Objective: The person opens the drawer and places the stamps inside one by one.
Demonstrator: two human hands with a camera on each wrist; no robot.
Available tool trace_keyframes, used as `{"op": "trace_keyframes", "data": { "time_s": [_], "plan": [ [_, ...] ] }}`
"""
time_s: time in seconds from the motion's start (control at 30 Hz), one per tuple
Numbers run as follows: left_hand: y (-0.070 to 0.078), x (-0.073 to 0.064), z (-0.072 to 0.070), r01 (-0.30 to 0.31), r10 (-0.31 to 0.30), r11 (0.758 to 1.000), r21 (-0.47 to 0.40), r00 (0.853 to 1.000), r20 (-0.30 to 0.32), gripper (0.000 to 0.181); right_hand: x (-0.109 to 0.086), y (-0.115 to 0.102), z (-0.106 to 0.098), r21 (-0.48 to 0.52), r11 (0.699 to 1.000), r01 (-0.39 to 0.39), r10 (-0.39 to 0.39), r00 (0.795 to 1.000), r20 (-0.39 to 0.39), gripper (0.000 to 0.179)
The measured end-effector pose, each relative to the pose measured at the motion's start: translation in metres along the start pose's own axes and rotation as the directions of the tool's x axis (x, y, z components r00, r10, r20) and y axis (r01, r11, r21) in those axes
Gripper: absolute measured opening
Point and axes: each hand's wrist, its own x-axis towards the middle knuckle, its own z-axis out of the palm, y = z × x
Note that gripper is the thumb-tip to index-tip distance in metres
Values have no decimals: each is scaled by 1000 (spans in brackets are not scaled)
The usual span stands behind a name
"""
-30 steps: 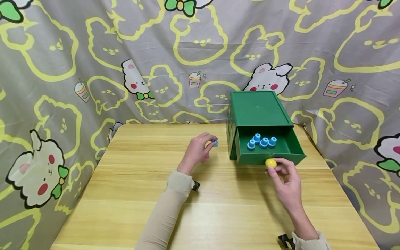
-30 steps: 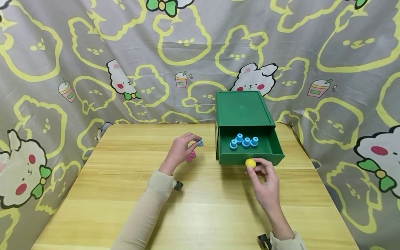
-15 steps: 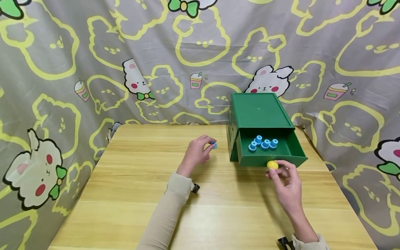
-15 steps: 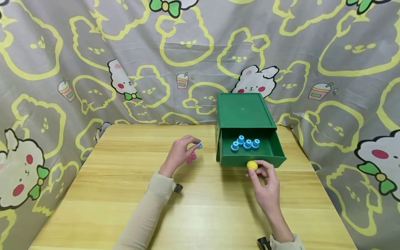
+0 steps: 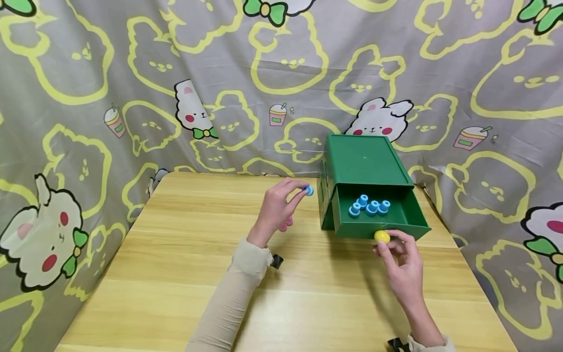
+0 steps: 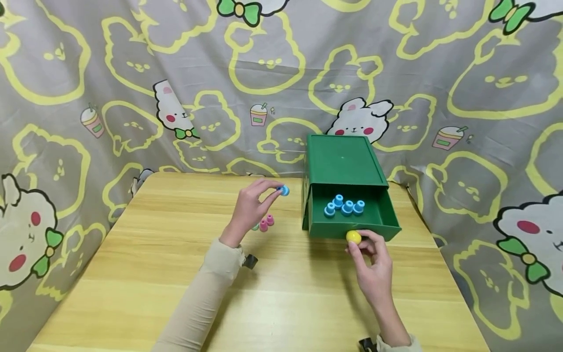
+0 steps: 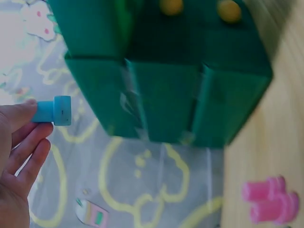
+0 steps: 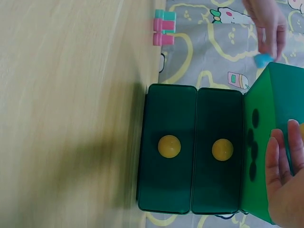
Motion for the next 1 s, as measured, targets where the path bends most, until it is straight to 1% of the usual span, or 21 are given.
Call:
{"op": "trace_keyframes", "data": {
  "time_s": [0.07,0.13,0.23,0.37,0.47,0.6,0.8,0.9,1.0],
  "plan": [
    [8,5,0,-33,33,999,-25,999,-15,18,0,0,0,4,1000,-6,6,1000,2,32],
    [16,10,2,-67,66,996,-52,998,-16,19,-1,0,-1,6,1000,-7,7,1000,2,32],
    [29,17,6,-113,112,989,-91,994,-9,19,0,0,-1,-9,1000,6,-6,1000,0,32],
    [43,26,14,-149,151,981,-127,988,13,19,2,0,-2,-38,999,14,-14,1000,-5,32],
    [51,30,19,-156,163,978,-140,986,40,19,3,0,-2,-44,999,8,-8,1000,-3,33],
    [58,33,24,-159,172,974,-159,983,71,19,2,2,-3,-48,999,1,0,1000,5,32],
    [63,38,31,-177,195,968,-179,977,88,20,2,2,-4,-45,999,-11,11,1000,8,33],
    [64,40,35,-175,196,966,-188,975,100,20,3,2,-4,-40,999,-10,11,1000,14,33],
    [66,42,40,-167,195,965,-200,973,126,20,3,3,-4,-33,999,-6,7,1000,17,33]
  ]
}}
